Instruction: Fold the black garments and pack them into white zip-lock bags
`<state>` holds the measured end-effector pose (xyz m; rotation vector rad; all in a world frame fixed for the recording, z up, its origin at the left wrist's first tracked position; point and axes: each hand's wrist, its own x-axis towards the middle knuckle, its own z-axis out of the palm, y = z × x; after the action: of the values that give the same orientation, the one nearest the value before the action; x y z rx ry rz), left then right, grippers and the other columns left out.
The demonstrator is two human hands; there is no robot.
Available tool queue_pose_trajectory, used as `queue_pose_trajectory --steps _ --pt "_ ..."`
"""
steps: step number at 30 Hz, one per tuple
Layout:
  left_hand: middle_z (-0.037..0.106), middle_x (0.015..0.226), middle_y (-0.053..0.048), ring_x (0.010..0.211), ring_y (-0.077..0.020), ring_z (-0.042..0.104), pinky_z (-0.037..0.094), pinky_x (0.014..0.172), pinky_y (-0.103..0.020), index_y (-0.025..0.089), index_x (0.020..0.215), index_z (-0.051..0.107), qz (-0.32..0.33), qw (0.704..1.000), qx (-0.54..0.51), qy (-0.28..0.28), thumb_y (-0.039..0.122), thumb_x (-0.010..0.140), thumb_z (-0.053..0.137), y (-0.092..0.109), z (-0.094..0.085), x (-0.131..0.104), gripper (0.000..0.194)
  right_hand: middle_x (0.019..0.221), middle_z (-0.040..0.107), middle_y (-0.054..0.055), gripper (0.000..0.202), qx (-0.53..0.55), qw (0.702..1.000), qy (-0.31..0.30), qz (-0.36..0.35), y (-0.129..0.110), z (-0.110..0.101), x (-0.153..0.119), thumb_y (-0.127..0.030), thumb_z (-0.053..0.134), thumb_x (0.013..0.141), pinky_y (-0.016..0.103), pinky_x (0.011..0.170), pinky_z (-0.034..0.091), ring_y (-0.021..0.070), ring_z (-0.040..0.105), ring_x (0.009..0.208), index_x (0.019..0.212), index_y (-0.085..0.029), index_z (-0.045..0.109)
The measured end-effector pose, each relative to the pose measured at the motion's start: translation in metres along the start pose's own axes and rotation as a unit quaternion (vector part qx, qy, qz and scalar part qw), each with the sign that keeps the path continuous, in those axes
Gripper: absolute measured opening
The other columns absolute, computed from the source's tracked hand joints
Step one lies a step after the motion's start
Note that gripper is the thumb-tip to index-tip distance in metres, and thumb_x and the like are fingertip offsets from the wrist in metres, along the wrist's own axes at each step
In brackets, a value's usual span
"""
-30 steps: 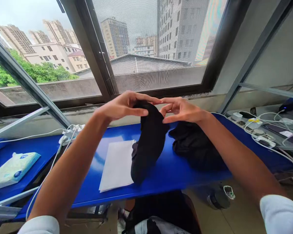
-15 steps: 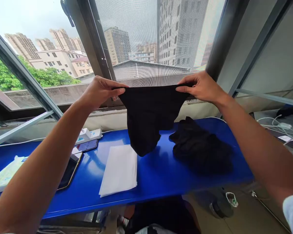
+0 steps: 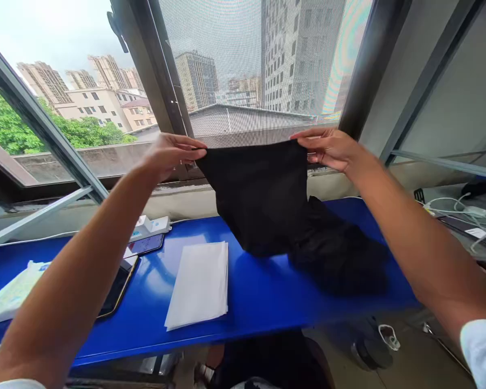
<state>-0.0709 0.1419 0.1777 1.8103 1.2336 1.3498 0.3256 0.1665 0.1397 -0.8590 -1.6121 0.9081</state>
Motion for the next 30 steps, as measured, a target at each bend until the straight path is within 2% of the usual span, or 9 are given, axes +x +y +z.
queue_pose_trajectory --steps 4,9,12,15,18,20,22,25,30 --pt "0.072 0.069 -0.002 0.064 -0.0114 0.061 0.056 0.066 -0.028 0.011 0.081 0.080 -0.037 0.999 -0.022 -0.001 0.032 0.043 0.103 -0.027 0.023 0.015 0.049 0.068 0.062 -0.001 0.026 -0.005 0.996 0.064 0.063 0.026 0.016 0.014 -0.024 0.094 0.069 0.019 0.045 0.055 0.0082 0.055 0.057 0.088 -0.017 0.078" --pt "0.070 0.070 -0.001 0.063 -0.0125 0.065 0.059 0.069 -0.030 0.012 0.079 0.077 0.065 0.994 -0.078 0.043 0.032 0.049 0.098 -0.027 0.028 0.014 0.041 0.070 0.064 -0.001 0.021 -0.022 0.995 0.092 -0.036 0.019 0.016 0.004 -0.028 0.091 0.072 0.025 0.053 0.063 0.0115 0.059 0.062 0.085 -0.018 0.077" --pt "0.073 0.074 -0.002 0.066 -0.0126 0.066 0.058 0.070 -0.029 0.014 0.079 0.077 0.123 0.991 -0.025 0.040 0.030 0.056 0.095 -0.018 0.022 -0.018 0.034 0.075 0.070 0.002 0.024 -0.099 0.988 0.062 -0.100 0.005 0.010 -0.033 -0.033 0.085 0.079 0.028 0.060 0.064 0.0133 0.065 0.065 0.095 -0.017 0.079" --pt "0.077 0.082 -0.003 0.075 -0.0167 0.069 0.058 0.077 -0.031 0.019 0.078 0.080 0.140 0.984 0.111 0.008 0.035 0.066 0.090 -0.016 0.022 -0.081 0.023 0.080 0.076 0.003 0.025 -0.200 0.975 0.014 -0.098 0.003 0.008 -0.092 -0.038 0.081 0.083 0.029 0.062 0.062 0.0166 0.072 0.064 0.100 -0.020 0.081" --pt "0.080 0.088 -0.002 0.083 -0.0245 0.072 0.060 0.081 -0.037 0.030 0.082 0.083 0.049 0.975 0.177 -0.123 0.047 0.076 0.083 -0.029 0.025 -0.157 0.018 0.093 0.081 0.004 0.024 -0.240 0.960 -0.139 -0.043 0.019 0.005 -0.153 -0.043 0.076 0.089 0.034 0.064 0.064 0.0218 0.076 0.067 0.107 -0.029 0.082" --pt "0.081 0.096 -0.002 0.086 -0.0281 0.073 0.061 0.081 -0.039 0.036 0.087 0.085 -0.042 0.959 0.189 -0.206 0.056 0.077 0.080 -0.048 0.022 -0.200 0.023 0.111 0.081 0.004 0.029 -0.268 0.931 -0.248 0.003 0.039 0.001 -0.184 -0.047 0.073 0.092 0.038 0.074 0.067 0.0265 0.079 0.086 0.117 -0.034 0.081" --pt "0.080 0.104 -0.005 0.091 -0.0309 0.074 0.061 0.080 -0.040 0.033 0.089 0.084 -0.116 0.961 0.214 -0.132 0.065 0.077 0.072 -0.076 0.011 -0.229 0.036 0.123 0.078 0.004 0.032 -0.320 0.916 -0.242 0.004 0.065 -0.003 -0.202 -0.047 0.065 0.097 0.043 0.092 0.066 0.0296 0.077 0.106 0.121 -0.032 0.079" --pt "0.079 0.102 -0.011 0.093 -0.0355 0.075 0.059 0.078 -0.041 0.024 0.091 0.080 -0.232 0.938 0.257 0.027 0.081 0.062 0.069 -0.123 -0.010 -0.246 0.065 0.129 0.075 0.006 0.036 -0.413 0.896 -0.155 -0.047 0.107 -0.001 -0.209 -0.040 0.051 0.104 0.049 0.110 0.057 0.0305 0.070 0.122 0.123 -0.026 0.078" --pt "0.077 0.081 -0.008 0.078 -0.0310 0.073 0.056 0.072 -0.038 0.016 0.097 0.073 -0.317 0.921 0.227 0.020 0.074 0.049 0.078 -0.163 -0.009 -0.237 0.075 0.150 0.060 0.012 0.044 -0.523 0.830 -0.174 -0.085 0.161 0.036 -0.203 -0.030 0.049 0.102 0.059 0.117 0.046 0.0334 0.054 0.142 0.141 -0.022 0.066"
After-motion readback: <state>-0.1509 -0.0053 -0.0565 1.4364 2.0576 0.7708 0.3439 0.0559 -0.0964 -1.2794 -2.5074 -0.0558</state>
